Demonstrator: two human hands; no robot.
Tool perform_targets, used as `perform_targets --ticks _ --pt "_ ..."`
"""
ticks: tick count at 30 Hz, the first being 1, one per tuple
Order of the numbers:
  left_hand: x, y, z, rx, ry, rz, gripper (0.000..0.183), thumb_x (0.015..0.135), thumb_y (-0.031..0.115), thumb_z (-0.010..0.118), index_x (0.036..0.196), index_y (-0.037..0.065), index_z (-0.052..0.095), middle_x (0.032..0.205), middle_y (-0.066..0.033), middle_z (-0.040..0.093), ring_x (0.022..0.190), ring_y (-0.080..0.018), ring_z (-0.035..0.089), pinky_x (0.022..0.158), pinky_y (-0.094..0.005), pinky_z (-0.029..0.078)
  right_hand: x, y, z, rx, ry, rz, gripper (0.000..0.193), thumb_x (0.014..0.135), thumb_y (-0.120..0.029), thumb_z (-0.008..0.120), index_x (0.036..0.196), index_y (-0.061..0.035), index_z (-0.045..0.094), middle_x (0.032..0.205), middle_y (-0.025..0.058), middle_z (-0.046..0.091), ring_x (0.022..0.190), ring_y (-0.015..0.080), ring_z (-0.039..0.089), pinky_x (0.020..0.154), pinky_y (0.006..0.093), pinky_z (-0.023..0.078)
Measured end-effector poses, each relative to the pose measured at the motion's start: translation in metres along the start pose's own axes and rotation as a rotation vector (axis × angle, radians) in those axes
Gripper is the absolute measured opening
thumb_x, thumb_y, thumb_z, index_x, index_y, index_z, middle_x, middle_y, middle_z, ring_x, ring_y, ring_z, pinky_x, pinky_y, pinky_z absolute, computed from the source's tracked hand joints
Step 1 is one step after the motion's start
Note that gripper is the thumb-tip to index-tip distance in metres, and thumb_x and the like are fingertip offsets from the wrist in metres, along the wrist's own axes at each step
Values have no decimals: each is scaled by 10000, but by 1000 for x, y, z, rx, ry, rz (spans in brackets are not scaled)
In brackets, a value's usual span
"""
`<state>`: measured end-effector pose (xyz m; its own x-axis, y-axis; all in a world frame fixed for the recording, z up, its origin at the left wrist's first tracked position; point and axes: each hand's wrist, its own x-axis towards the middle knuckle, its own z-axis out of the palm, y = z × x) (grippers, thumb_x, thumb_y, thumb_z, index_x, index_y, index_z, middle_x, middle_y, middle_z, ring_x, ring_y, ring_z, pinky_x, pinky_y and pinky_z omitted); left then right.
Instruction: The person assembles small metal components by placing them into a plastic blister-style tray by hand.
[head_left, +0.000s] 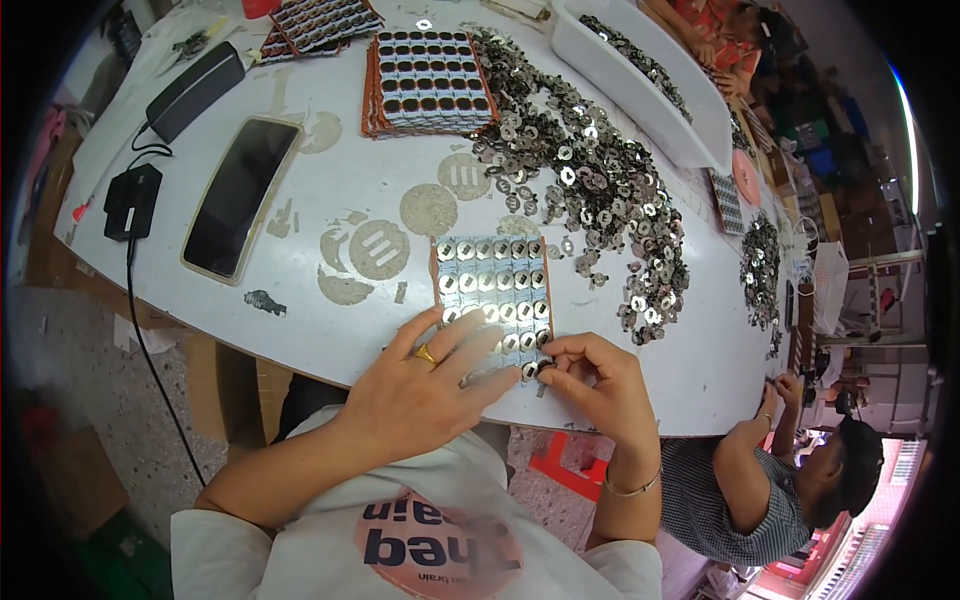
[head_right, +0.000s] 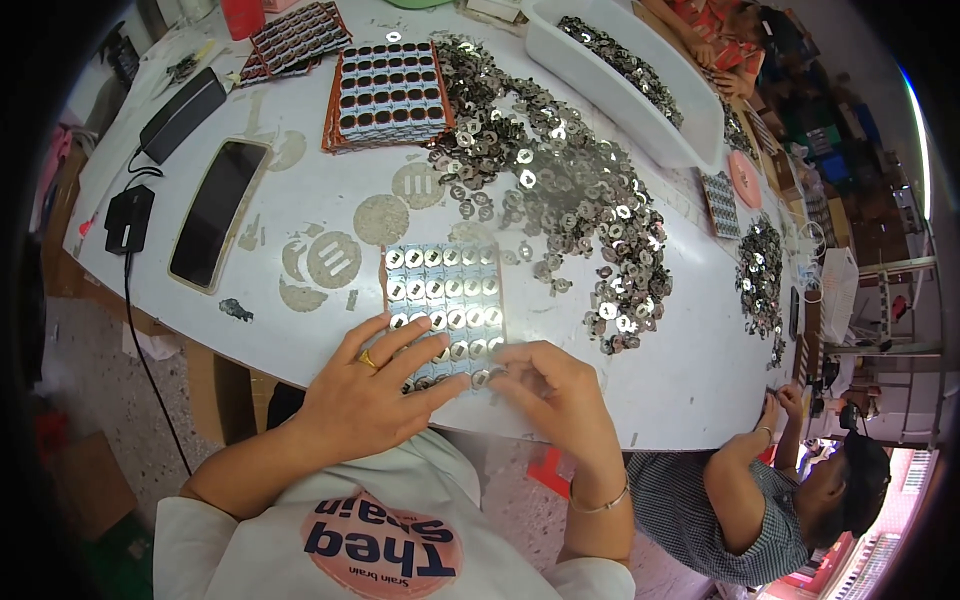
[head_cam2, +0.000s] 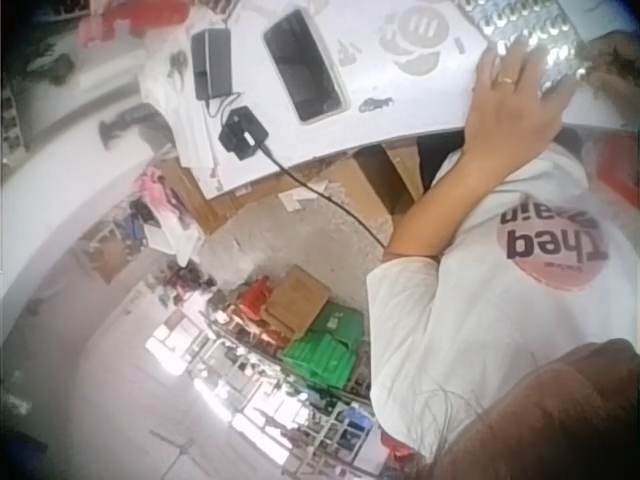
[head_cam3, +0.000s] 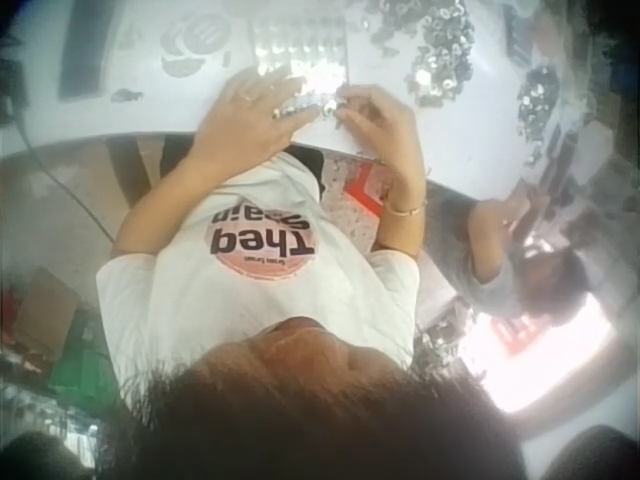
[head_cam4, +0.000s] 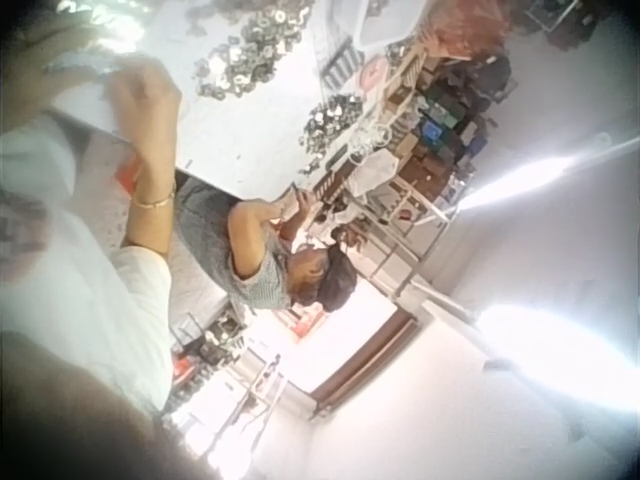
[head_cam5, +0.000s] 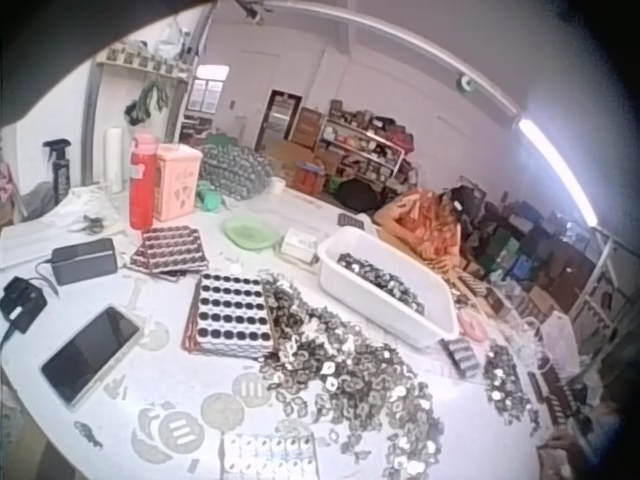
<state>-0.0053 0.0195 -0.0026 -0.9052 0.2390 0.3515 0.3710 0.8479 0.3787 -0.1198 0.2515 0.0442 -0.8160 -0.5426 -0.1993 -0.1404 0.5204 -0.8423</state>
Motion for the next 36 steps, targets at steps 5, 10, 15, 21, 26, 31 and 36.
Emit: perform_targets --ticks 5,10,15,21,26,31,36 --pt "-1 2 3 24 14 0 512 776 267 818 1281 304 747 1432 -42 616 1419 -261 492 1206 -495 365 -3 8 1 -94 31 -32 175 862 5 872 993 -12 757 802 -57 643 656 -8 458 572 193 381" --pt "0 5 3 37 19 -15 510 777 242 808 1281 303 753 1433 -40 622 1425 -270 507 1193 -486 381 -10 14 4 -90 49 -56 189 844 -20 887 987 -30 764 793 -33 654 657 35 484 582 226 404" --pt "-2 3 3 47 34 -11 497 787 242 805 1277 301 755 1442 -46 623 1423 -271 517 1191 -481 387 -27 1 14 -584 158 -283 337 818 -116 875 1145 -112 794 1161 61 694 993 253 561 897 384 463" --pt "-6 6 0 35 19 18 531 833 339 813 1351 289 704 1469 -61 612 1428 -284 517 1187 -491 392 -60 17 37 -795 278 -319 542 867 -166 822 1399 -176 723 1430 116 590 1168 317 520 1027 425 420" --pt "-22 6 -8 132 -28 65 540 878 359 766 1400 265 666 1477 -81 613 1427 -294 530 1144 -498 440 -60 19 32 -700 282 -337 580 872 -206 798 1437 -137 685 1475 153 552 1212 337 514 1077 435 418" --pt "-38 -3 -46 286 75 192 433 897 174 698 1326 116 702 1354 -127 697 1317 -306 645 1051 -438 525 -45 30 20 -117 399 -327 558 879 -158 762 1414 -42 654 1407 151 566 1267 288 521 1083 400 433" --pt "-20 -47 -124 74 448 61 463 825 -140 596 1251 -6 718 1238 -163 761 1190 -358 732 1009 -429 592 17 -3 16 -274 318 -562 534 877 -100 755 1400 -64 654 1397 150 609 1245 330 527 1073 422 439"
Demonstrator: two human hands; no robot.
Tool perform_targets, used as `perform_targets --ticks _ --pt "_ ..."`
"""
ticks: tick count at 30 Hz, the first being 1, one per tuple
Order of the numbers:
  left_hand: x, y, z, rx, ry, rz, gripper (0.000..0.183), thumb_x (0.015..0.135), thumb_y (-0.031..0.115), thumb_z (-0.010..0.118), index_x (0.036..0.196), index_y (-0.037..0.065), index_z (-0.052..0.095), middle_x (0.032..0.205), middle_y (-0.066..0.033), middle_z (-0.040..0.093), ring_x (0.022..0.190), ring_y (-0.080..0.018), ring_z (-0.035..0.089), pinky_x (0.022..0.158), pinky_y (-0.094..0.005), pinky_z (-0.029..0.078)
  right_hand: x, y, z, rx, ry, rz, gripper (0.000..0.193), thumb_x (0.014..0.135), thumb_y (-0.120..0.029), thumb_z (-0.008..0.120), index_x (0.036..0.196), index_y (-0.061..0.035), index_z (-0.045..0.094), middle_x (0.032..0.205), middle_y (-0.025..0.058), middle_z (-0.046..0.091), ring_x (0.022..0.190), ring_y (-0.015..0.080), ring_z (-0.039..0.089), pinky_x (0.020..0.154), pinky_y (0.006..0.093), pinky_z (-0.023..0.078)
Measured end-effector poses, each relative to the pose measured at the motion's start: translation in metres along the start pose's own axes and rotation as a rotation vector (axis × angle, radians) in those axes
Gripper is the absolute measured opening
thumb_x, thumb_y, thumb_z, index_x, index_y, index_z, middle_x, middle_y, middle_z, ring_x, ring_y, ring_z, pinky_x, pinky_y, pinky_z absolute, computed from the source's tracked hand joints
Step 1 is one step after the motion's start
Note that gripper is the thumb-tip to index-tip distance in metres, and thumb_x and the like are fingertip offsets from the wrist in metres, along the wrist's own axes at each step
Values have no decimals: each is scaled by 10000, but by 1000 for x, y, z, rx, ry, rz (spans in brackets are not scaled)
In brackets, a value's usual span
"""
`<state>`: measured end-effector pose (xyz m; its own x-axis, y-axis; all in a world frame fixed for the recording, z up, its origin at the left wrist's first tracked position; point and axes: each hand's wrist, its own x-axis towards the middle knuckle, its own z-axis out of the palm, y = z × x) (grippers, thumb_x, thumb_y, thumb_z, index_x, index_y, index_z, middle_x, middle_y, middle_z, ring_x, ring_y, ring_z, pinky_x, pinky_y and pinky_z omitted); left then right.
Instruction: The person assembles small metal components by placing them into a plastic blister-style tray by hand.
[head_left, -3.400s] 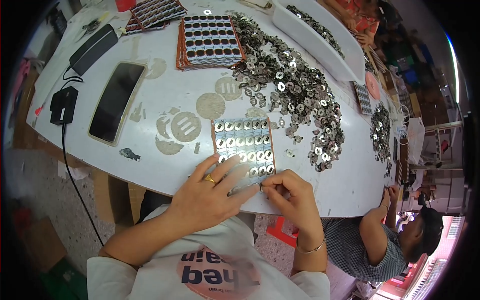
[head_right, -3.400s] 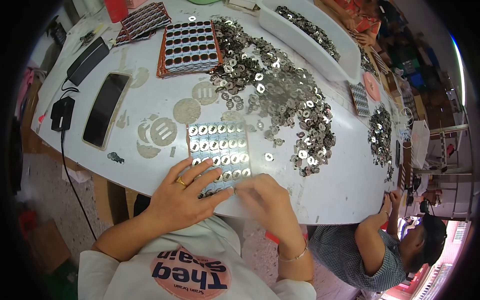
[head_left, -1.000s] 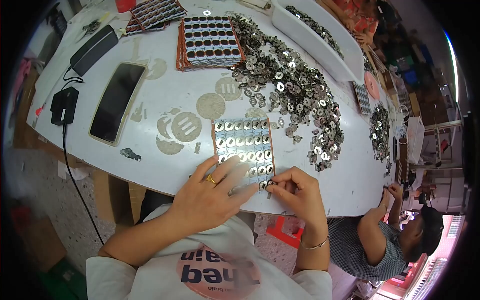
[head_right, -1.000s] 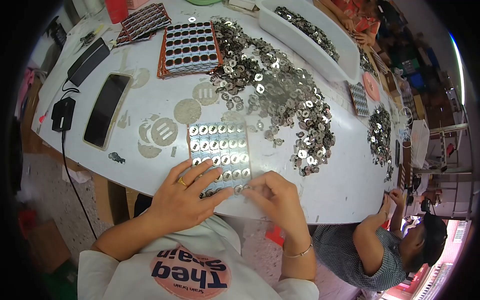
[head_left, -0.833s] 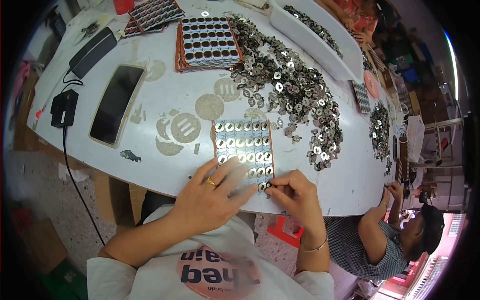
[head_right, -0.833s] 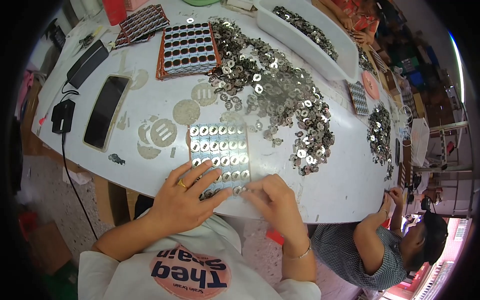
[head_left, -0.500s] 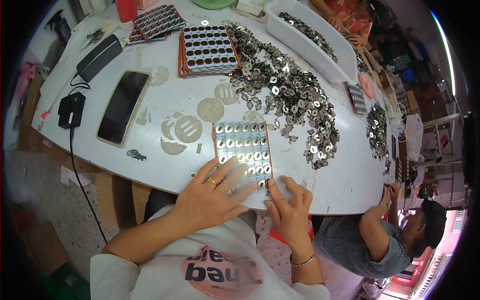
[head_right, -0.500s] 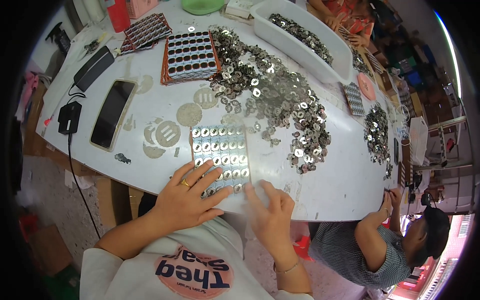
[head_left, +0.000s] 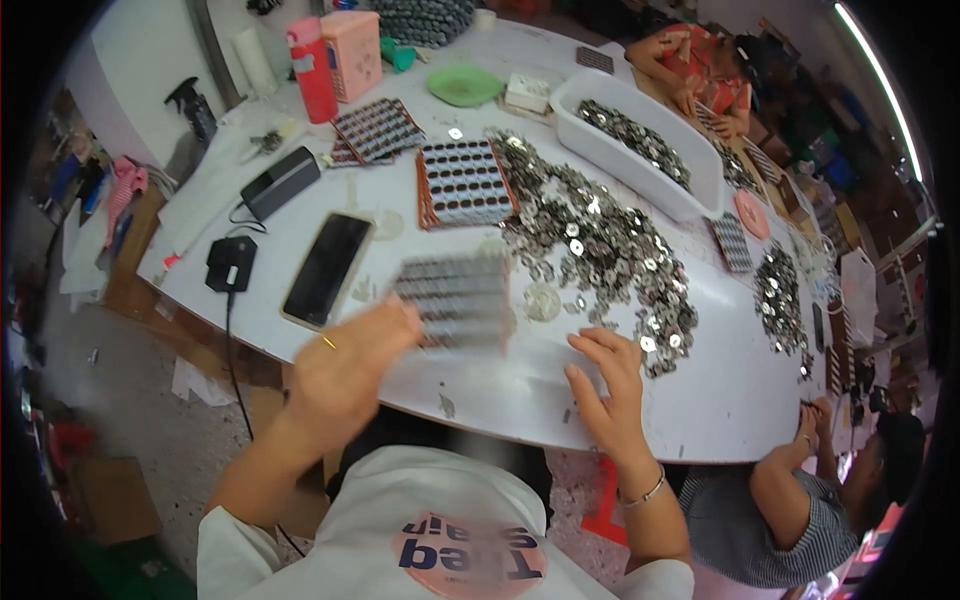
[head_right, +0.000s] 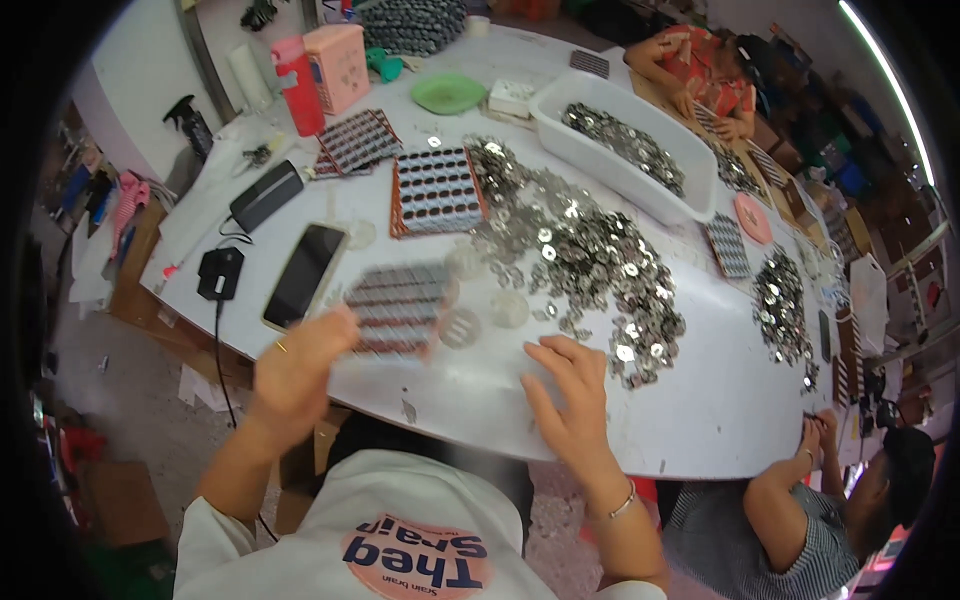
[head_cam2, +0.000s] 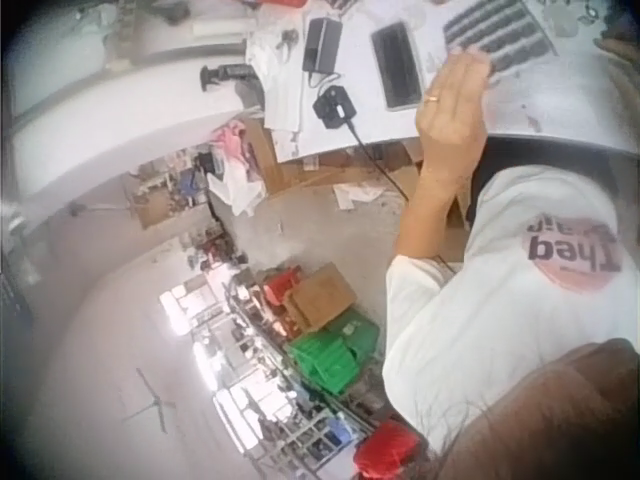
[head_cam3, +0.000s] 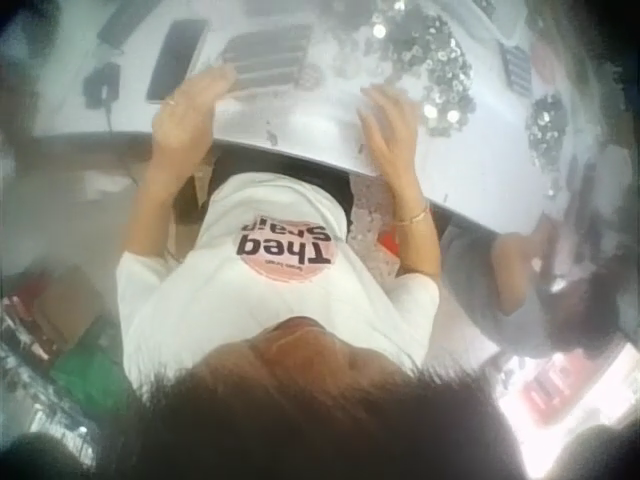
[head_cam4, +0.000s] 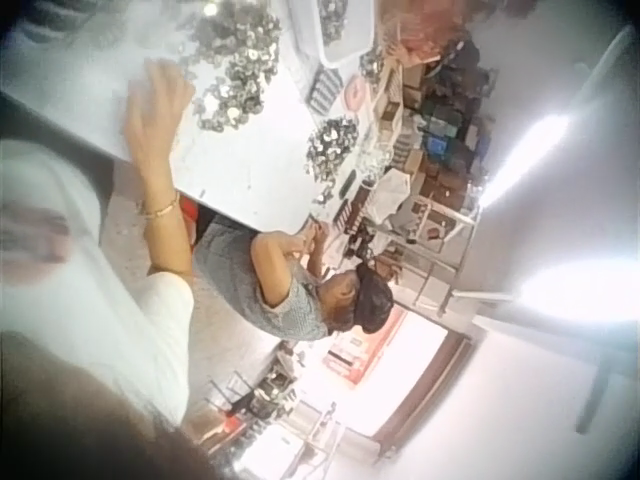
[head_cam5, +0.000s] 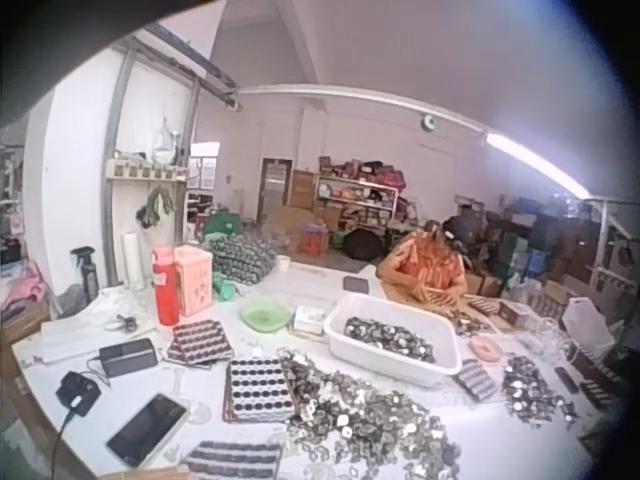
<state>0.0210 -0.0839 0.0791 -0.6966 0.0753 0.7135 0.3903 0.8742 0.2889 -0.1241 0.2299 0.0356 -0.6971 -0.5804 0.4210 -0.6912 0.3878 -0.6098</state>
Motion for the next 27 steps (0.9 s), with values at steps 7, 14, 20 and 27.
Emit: perform_targets --ticks 7,14,20,27 --pt "95 -158 9 187 182 -138 402 967 -111 582 1325 37 688 1313 -183 718 1265 -358 674 1091 -420 519 169 14 86 -260 14 -313 511 903 -177 730 1396 -85 631 1443 103 618 1277 328 559 1068 486 430" --pt "112 -292 63 356 -149 -196 409 890 -85 588 1265 42 689 1328 -164 694 1281 -373 636 1128 -427 491 221 25 112 -421 -369 -298 293 920 -178 674 1204 -132 722 1221 27 704 1109 291 607 961 445 475" --pt "140 -294 69 506 -483 -350 748 723 446 764 1425 230 624 1577 -85 520 1516 -319 424 1151 -742 303 221 31 91 -310 -260 -436 321 863 -123 695 1181 -107 740 1184 30 708 1065 260 616 871 398 515" --pt "196 -283 108 622 -860 -365 780 751 328 794 1491 338 551 1728 -78 304 1597 -399 262 1164 -774 284 203 -2 31 -330 -21 -657 438 777 -123 707 1205 -32 730 1215 63 710 1029 258 666 842 392 553"
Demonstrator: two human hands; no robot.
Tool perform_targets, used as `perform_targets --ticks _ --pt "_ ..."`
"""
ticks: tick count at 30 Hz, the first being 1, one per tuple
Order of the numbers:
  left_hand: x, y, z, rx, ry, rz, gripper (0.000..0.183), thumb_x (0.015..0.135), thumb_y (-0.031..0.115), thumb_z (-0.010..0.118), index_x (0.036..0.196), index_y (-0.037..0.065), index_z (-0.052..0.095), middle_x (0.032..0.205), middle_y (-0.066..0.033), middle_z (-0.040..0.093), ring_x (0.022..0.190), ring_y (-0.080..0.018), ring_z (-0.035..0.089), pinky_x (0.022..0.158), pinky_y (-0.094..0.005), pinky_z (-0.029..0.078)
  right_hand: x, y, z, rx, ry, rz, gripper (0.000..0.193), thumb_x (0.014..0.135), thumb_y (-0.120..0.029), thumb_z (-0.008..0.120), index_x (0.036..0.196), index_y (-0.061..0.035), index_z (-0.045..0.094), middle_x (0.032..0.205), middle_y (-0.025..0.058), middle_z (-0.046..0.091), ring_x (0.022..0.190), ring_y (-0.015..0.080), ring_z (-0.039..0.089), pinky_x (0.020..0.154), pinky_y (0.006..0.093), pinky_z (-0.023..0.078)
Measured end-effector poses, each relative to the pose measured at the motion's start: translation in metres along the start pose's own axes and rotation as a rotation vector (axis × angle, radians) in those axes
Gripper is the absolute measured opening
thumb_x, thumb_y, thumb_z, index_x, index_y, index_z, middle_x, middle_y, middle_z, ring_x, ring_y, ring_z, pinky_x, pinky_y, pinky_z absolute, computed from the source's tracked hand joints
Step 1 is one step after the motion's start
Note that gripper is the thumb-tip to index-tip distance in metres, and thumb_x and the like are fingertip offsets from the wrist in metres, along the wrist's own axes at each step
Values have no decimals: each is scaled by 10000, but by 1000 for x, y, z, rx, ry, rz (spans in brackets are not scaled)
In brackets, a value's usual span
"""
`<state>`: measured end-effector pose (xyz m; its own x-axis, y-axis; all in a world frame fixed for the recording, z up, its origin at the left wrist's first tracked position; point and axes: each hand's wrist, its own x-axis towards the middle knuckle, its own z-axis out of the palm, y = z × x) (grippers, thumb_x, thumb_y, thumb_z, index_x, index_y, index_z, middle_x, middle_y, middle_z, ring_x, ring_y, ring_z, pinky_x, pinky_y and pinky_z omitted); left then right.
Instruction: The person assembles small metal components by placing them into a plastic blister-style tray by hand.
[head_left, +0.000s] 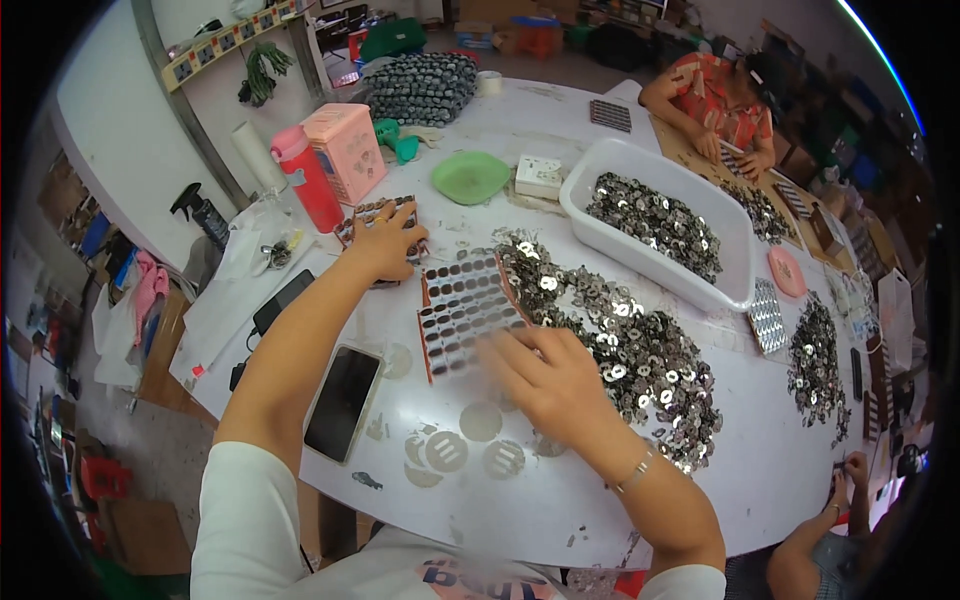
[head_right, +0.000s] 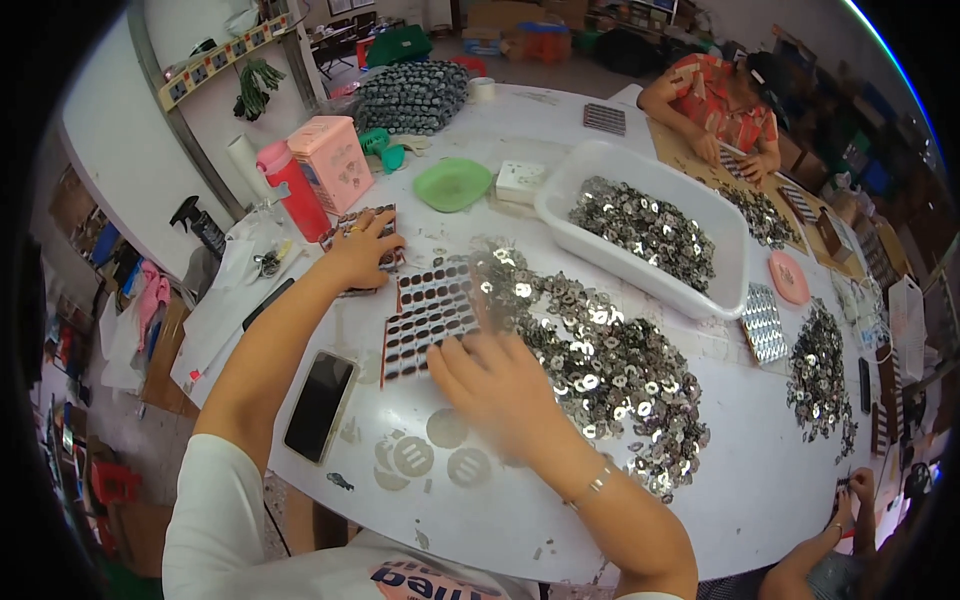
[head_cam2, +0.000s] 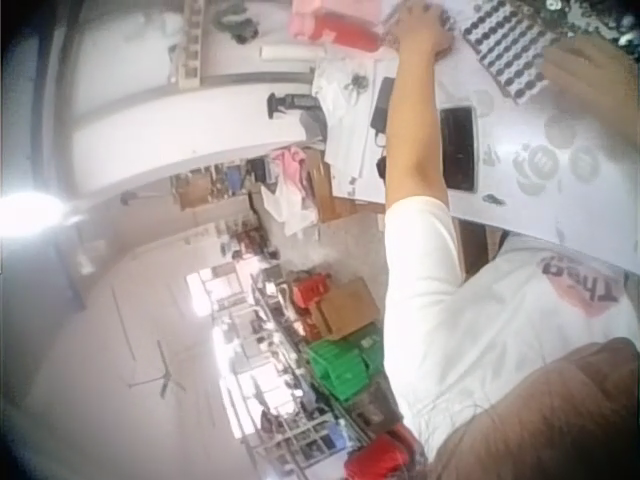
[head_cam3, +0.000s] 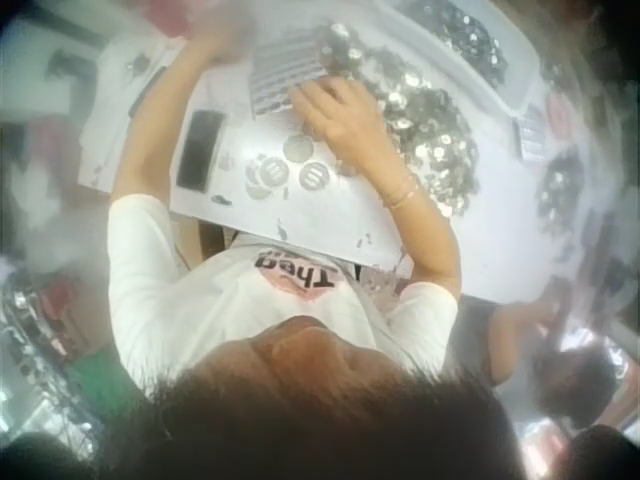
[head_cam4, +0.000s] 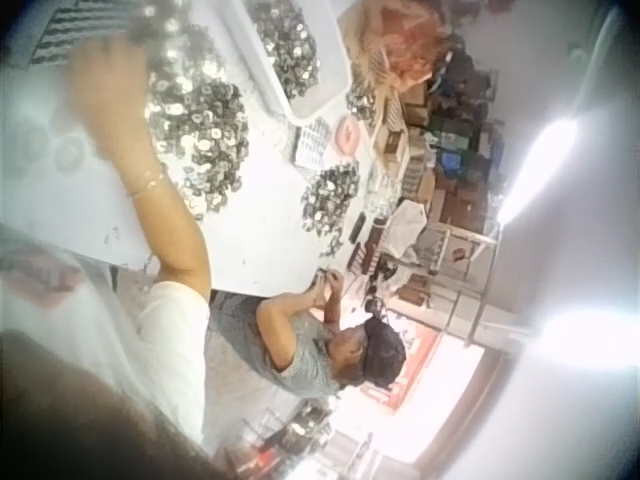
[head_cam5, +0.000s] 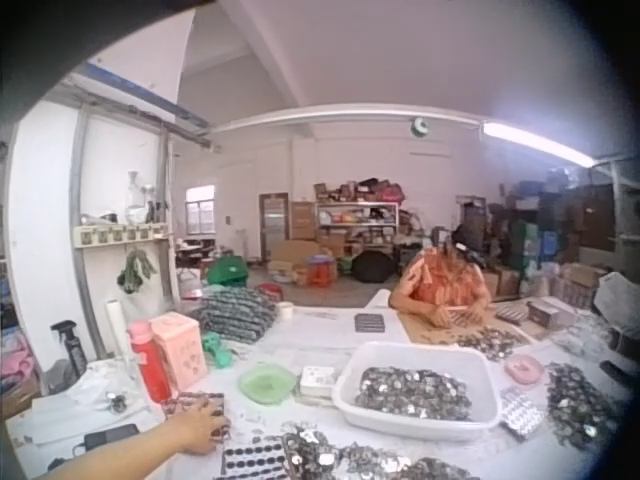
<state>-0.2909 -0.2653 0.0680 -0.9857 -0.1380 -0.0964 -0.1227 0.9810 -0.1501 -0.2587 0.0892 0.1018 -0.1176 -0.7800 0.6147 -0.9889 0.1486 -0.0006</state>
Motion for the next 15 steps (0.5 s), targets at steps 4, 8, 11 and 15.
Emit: perform_targets --ticks 4,8,11,15 --pt "-12 -12 26 -75 -21 -84 617 787 125 752 1374 247 605 1715 -93 310 1575 -408 302 1168 -714 339 -76 -43 -53 132 49 -22 400 797 -125 711 1187 -46 754 1213 75 736 999 272 678 805 401 569" --pt "-28 9 24 58 140 69 580 813 71 723 1366 198 603 1663 -119 378 1523 -375 392 1145 -655 388 -176 -99 -73 119 -118 128 381 835 -123 692 1208 -76 753 1241 66 724 1052 240 660 883 380 540" --pt "-60 32 21 -31 434 65 537 841 91 723 1362 155 606 1594 -138 462 1461 -356 466 1132 -574 420 -212 -123 -72 190 -225 285 403 861 -143 687 1258 -85 725 1301 67 693 1117 228 642 963 386 497" --pt "-118 97 7 -395 634 288 418 868 142 737 1273 79 655 1392 -163 622 1295 -374 586 1082 -483 468 -218 -135 -62 317 -216 420 435 866 -148 700 1295 -79 692 1361 70 655 1151 230 624 990 392 448"
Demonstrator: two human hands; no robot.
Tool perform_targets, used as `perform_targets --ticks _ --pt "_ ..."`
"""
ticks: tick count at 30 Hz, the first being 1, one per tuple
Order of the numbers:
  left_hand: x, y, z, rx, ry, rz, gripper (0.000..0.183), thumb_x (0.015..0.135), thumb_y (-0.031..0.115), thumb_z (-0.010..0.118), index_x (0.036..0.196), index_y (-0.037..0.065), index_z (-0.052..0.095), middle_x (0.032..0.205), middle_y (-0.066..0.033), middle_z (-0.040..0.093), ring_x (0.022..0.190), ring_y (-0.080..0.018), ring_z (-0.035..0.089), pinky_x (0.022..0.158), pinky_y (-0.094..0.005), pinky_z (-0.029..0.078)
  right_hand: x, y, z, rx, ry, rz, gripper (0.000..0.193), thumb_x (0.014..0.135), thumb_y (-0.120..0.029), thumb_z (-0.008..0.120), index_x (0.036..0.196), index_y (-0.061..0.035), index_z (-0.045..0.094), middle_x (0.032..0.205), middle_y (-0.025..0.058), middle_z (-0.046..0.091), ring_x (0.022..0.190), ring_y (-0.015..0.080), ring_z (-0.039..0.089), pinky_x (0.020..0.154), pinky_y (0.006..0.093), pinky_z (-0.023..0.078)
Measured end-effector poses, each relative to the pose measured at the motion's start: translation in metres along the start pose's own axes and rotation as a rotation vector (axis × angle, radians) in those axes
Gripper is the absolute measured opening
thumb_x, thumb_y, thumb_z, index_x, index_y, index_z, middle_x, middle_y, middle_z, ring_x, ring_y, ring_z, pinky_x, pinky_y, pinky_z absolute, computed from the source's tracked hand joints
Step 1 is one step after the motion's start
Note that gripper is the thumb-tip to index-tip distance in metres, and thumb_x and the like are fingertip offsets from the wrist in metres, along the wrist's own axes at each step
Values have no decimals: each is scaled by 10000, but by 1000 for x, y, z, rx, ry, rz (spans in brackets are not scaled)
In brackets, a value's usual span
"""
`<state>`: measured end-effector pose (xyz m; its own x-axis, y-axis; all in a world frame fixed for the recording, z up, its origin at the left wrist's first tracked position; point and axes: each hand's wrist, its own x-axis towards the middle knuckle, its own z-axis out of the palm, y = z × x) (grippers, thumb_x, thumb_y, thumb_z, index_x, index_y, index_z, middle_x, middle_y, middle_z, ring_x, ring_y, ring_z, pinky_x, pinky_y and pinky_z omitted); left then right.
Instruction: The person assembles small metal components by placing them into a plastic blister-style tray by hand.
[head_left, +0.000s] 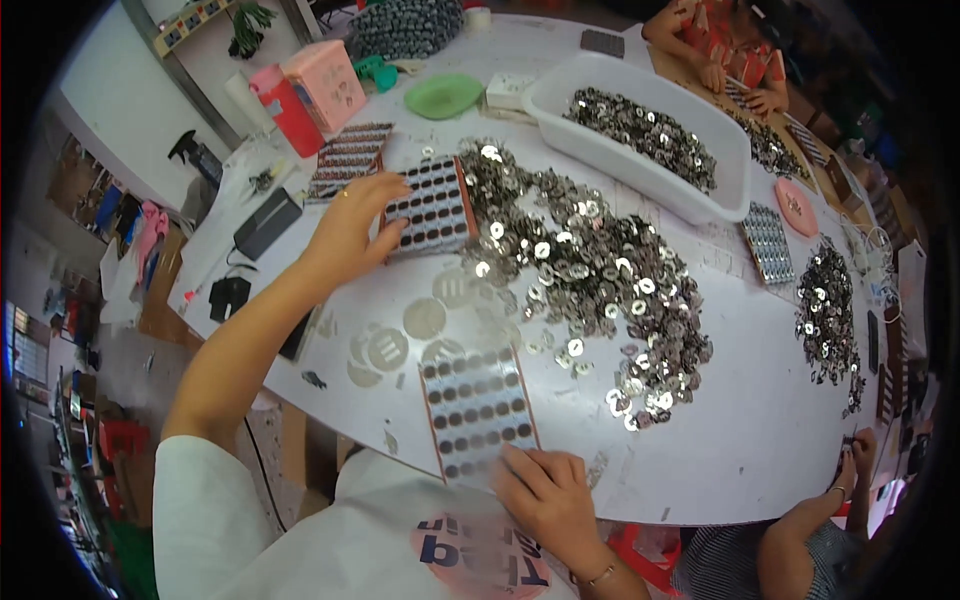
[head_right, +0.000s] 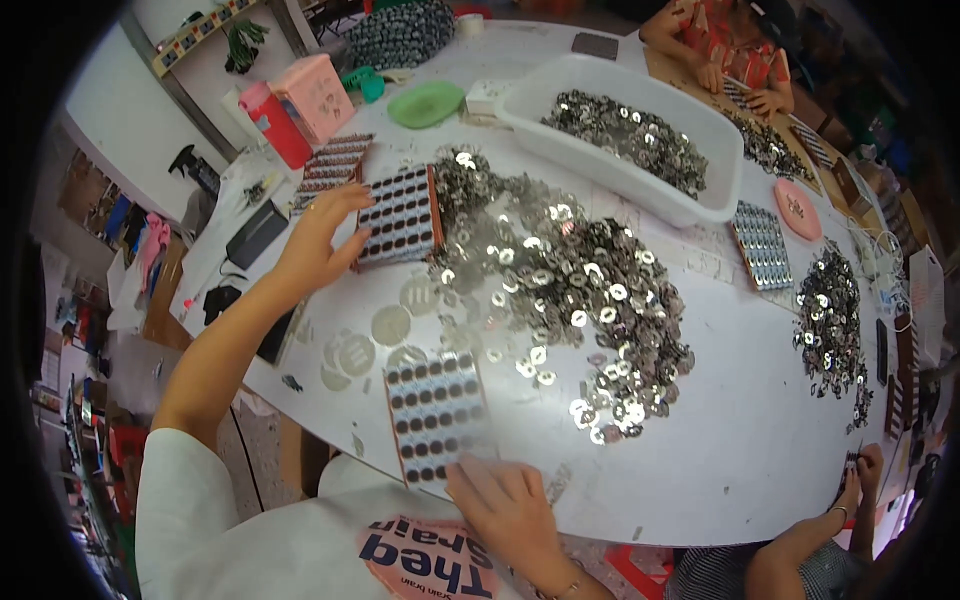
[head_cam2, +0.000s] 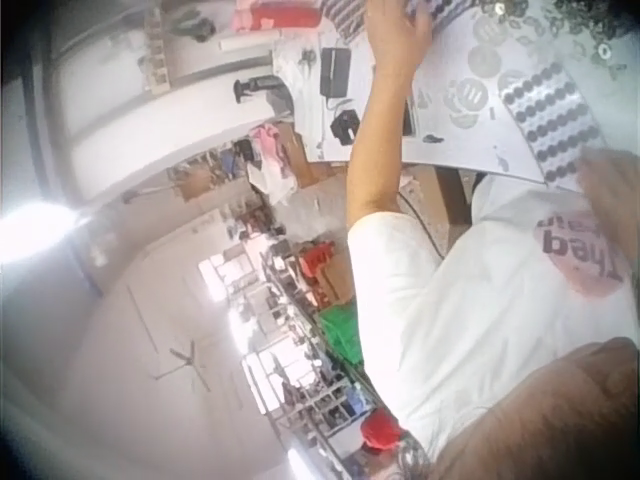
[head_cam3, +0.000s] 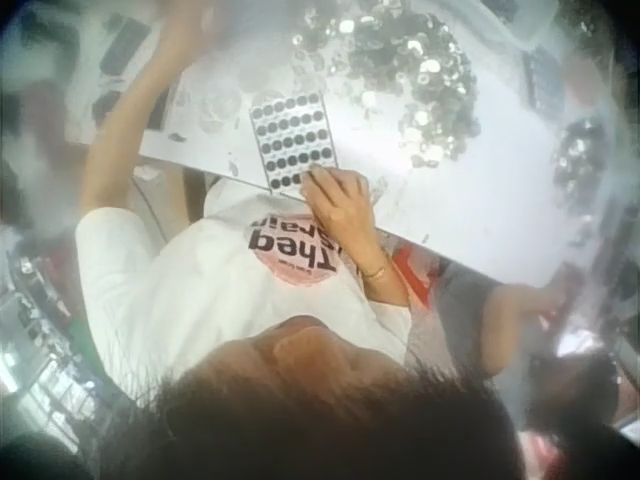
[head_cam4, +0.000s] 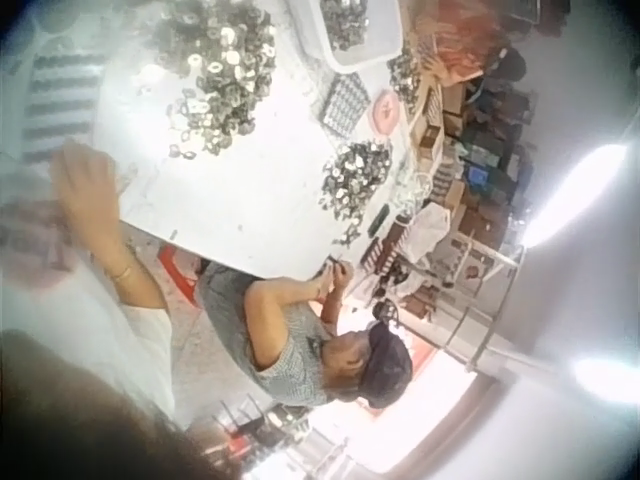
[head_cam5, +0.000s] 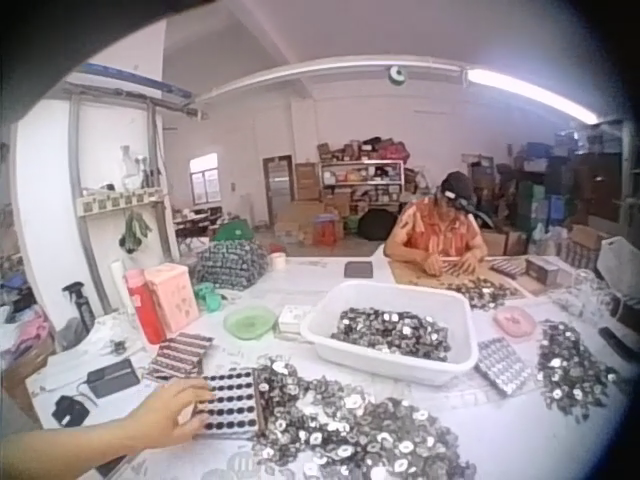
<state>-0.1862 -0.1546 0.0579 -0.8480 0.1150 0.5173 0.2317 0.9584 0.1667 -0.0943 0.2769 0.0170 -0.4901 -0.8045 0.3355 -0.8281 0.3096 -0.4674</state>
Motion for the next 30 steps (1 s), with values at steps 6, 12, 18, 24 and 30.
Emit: perform_targets --ticks 6,12,18,24,30 --pt "-105 146 -20 -254 -371 157 427 901 337 795 1280 161 706 1345 -92 665 1208 -311 639 1037 -486 479 4 0 -9 97 -13 16 307 829 -65 740 1132 -110 756 1236 44 717 1030 237 635 915 413 472" --pt "-150 182 -14 -225 -367 98 501 888 391 793 1329 177 691 1525 -95 576 1419 -311 528 1184 -522 374 60 50 -34 -165 108 15 448 826 -94 704 1273 -62 717 1150 76 691 986 282 602 846 408 491" --pt "-151 171 1 -215 -268 203 456 869 341 804 1278 168 702 1448 -71 614 1340 -284 575 1131 -501 430 137 86 -20 -330 97 -58 365 841 -47 656 1197 -58 737 1153 67 681 989 276 593 893 412 508" --pt "-161 161 -7 -208 -166 148 409 863 333 806 1202 123 714 1310 -58 662 1228 -238 625 1098 -447 467 142 86 -15 -302 -58 -22 262 801 15 653 1047 -33 731 1073 96 681 1026 289 634 847 386 564" --pt "-156 163 -2 -283 -182 56 361 843 326 831 1133 135 730 1291 -44 668 1201 -240 622 1067 -450 473 144 82 -24 -219 97 86 338 862 70 710 1172 -60 748 1083 102 690 971 314 644 842 404 558"
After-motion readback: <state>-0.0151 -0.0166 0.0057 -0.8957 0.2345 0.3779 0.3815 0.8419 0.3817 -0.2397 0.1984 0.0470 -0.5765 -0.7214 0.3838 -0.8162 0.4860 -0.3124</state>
